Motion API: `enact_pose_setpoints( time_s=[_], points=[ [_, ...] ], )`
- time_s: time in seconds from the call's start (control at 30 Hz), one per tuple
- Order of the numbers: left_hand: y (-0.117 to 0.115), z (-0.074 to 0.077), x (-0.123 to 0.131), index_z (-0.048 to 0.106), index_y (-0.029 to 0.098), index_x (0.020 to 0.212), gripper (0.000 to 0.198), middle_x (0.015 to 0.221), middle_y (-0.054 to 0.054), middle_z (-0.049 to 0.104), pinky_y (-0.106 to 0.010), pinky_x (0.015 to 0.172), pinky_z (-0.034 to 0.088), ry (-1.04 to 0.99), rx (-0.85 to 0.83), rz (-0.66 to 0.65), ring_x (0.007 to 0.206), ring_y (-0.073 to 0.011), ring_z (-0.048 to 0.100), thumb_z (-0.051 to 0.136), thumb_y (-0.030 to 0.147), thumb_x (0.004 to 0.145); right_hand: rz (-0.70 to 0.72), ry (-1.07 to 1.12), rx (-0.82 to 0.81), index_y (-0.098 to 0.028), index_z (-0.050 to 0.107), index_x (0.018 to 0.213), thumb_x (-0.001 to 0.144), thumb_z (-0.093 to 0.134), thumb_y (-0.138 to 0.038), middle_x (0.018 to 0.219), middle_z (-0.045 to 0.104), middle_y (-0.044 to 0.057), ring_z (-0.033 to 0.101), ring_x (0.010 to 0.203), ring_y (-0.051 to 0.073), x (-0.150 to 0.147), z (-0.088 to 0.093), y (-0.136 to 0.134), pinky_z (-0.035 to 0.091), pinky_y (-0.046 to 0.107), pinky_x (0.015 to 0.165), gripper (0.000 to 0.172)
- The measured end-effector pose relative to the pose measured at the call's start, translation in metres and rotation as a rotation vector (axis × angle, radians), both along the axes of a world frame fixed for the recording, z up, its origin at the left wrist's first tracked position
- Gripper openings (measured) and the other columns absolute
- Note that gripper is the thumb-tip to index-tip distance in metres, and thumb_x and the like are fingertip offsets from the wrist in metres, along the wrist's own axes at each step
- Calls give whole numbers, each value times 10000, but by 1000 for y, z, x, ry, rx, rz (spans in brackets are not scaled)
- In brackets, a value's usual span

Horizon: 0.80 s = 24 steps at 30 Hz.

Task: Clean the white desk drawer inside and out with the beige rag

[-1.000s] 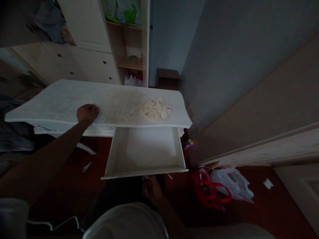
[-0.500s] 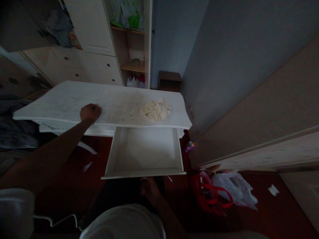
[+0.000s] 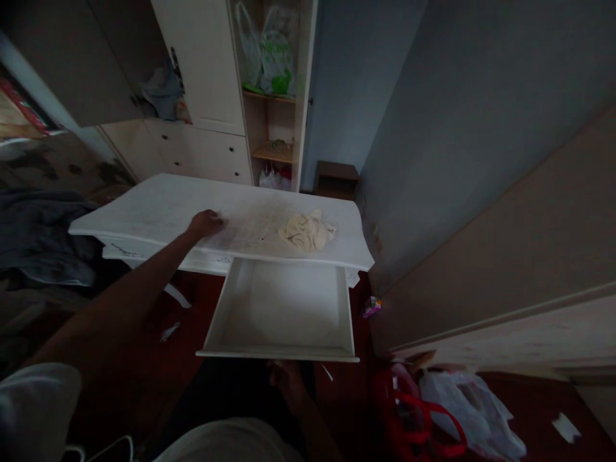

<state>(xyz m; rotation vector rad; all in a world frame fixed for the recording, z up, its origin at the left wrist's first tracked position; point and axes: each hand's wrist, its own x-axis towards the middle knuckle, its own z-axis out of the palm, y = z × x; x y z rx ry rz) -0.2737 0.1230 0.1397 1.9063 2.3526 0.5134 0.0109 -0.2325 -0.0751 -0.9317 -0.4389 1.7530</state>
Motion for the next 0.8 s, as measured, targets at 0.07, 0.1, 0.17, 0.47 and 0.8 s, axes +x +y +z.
enact_pose_setpoints(
  time_s=[0.07, 0.1, 0.17, 0.47, 0.8],
  points=[
    [-3, 6, 33, 575, 131, 1239, 476, 1213, -149, 638, -371, 982, 469, -36, 57, -80, 1154, -269, 586, 566, 352, 818, 14, -21, 9, -194, 720, 761, 616, 817, -564, 743, 723, 23, 542, 481, 108, 2, 3, 1, 400, 258, 499, 409],
    [-7, 9, 53, 537, 116, 1289, 517, 1289, -166, 596, -374, 1032, 442, -72, 113, -173, 1222, -268, 548, 555, 363, 835, 20, -31, 18, -195, 722, 759, 612, 817, -574, 738, 722, 25, 548, 484, 111, 3, 5, 1, 402, 258, 502, 418],
    [-18, 15, 99, 458, 95, 1365, 602, 1389, -185, 527, -388, 1108, 380, -143, 190, -376, 1325, -268, 466, 545, 405, 857, 33, -53, 47, -197, 731, 776, 636, 803, -578, 755, 726, 38, 568, 507, 123, 5, 11, 2, 414, 265, 518, 412],
    [-43, 27, 248, 93, 250, 1561, 1164, 1651, -148, 102, -681, 1120, 177, -89, -16, -623, 1497, -421, 16, 495, 869, 660, -11, -90, 50, -236, 743, 834, 621, 808, -605, 729, 694, 44, 550, 497, 154, 0, -4, 1, 377, 288, 480, 431],
    [-53, 16, 273, 358, 259, 1414, 788, 1412, -140, 484, -552, 1016, 381, 46, -102, -608, 1272, -356, 462, 660, 452, 712, 6, -104, 74, -209, 714, 843, 653, 789, -601, 816, 707, 67, 560, 569, 155, 2, -4, 0, 405, 309, 556, 441]
  ],
)
